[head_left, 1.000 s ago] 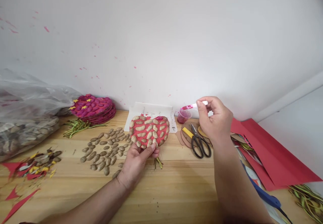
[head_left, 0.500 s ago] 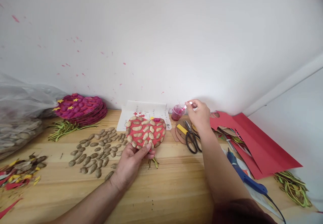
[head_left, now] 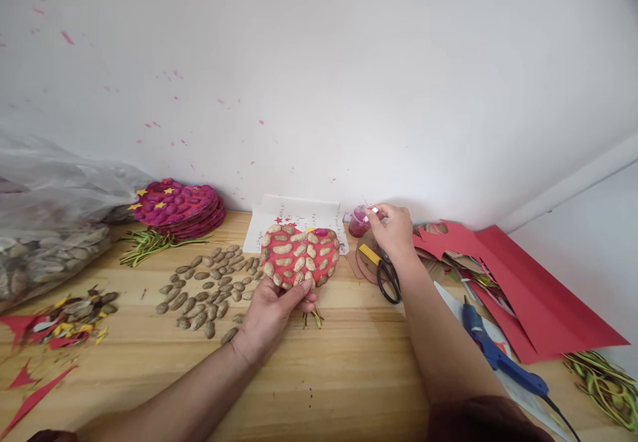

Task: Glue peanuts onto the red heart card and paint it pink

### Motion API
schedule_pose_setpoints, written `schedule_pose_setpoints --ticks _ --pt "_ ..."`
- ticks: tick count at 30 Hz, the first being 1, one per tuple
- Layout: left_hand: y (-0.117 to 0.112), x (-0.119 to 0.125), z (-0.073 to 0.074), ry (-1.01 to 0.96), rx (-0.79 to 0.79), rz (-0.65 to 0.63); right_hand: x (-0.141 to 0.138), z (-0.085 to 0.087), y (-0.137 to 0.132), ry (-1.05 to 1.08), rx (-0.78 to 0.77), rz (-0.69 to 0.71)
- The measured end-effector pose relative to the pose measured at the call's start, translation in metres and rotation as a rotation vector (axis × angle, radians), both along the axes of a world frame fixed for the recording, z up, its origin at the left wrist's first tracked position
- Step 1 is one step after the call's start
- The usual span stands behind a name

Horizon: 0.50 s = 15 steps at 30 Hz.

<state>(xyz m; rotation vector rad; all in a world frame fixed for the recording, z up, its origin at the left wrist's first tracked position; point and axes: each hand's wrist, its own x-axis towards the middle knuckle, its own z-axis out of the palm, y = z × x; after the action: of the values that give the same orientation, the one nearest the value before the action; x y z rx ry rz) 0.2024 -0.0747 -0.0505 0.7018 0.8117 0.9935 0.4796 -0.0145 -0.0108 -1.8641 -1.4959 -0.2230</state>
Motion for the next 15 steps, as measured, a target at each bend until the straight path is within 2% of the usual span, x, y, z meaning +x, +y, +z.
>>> schedule_pose_setpoints --ticks 10,15 --pt "0.0008 -0.0008 -0.0014 -0.036 -0.011 0.002 -0.0025 0.0003 -0.0009 0.039 -0.040 -0.011" --pt "0.0005 -0.0001 0.0000 -0.041 -0.001 0.014 -0.0036 0.0021 -0.0028 0.051 -0.006 -0.033"
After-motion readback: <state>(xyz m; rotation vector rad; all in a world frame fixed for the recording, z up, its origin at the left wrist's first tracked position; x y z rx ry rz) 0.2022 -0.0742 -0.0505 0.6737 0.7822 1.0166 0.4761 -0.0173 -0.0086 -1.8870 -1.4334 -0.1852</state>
